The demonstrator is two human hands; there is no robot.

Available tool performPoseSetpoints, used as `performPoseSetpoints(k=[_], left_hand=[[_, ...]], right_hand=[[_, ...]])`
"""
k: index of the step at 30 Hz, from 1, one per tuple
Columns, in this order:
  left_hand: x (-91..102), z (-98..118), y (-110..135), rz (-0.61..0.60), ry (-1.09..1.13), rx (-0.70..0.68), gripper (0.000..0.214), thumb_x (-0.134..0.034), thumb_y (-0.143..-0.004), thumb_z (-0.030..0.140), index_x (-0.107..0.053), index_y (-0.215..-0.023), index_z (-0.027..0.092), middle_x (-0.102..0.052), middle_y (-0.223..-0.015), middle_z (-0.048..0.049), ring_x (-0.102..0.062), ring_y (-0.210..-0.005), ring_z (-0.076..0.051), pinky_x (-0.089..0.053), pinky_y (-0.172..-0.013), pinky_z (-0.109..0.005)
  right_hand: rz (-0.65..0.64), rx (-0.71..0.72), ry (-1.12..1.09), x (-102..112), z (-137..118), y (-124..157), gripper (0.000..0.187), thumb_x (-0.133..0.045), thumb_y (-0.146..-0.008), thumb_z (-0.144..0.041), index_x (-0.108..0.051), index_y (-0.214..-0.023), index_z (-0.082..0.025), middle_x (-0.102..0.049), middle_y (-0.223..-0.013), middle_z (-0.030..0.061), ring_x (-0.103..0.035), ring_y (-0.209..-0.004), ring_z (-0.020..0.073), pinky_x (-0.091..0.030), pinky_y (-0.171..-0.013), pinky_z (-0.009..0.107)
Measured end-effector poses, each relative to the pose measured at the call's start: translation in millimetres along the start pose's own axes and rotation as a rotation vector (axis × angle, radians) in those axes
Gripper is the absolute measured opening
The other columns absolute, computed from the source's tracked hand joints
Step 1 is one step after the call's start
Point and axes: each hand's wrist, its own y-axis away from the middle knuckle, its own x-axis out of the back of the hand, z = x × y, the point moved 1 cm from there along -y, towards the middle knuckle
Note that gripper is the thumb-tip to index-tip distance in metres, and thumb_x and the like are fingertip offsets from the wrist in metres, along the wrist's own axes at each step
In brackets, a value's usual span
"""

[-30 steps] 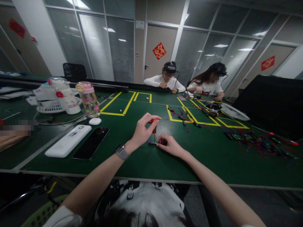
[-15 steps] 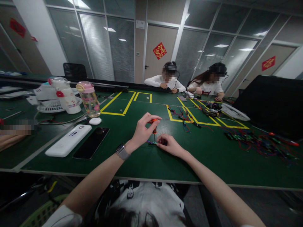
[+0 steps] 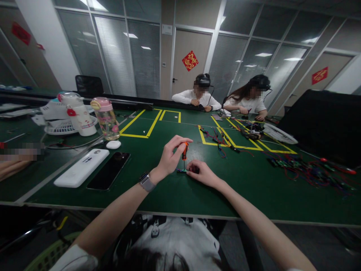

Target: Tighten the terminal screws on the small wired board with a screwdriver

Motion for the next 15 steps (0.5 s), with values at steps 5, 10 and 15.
performPoseSetpoints(k=[5, 10, 15], left_hand=[[-0.9, 0.4, -1.2, 0.004, -0.062, -0.007, 0.026, -0.044, -0.098, 0.025, -0.066, -0.111, 0.021, -0.060, -0.099, -0.0060, -0.059, -0.091, -0.017, -0.049, -0.079, -0.029], [-1.4, 2.4, -1.8, -0.003, -0.088, -0.004, 0.023, -0.047, -0.097, 0.025, -0.066, -0.109, 0.021, -0.060, -0.100, -0.0061, -0.059, -0.092, -0.017, -0.050, -0.077, -0.027], [-1.7, 3.7, -2.2, 0.001, -0.105, -0.012, 0.018, -0.052, -0.094, 0.023, -0.067, -0.104, 0.022, -0.059, -0.096, -0.0049, -0.058, -0.089, -0.016, -0.049, -0.075, -0.026]], right_hand=[[0.001, 0.001, 0.000, 0.0, -0.1, 0.2, 0.007, -0.064, -0.078, -0.015, -0.062, -0.085, -0.015, -0.056, -0.076, 0.0005, -0.052, -0.065, 0.0130, -0.042, -0.062, 0.025], [0.004, -0.003, -0.007, -0.3, 0.5, -0.1, 0.007, -0.065, -0.078, -0.016, -0.062, -0.084, -0.016, -0.057, -0.076, 0.0001, -0.052, -0.065, 0.0128, -0.043, -0.062, 0.025], [0.002, 0.002, 0.009, -0.4, 0.7, 0.4, 0.008, -0.065, -0.078, -0.016, -0.062, -0.085, -0.016, -0.057, -0.077, 0.0004, -0.052, -0.066, 0.0128, -0.043, -0.063, 0.025]])
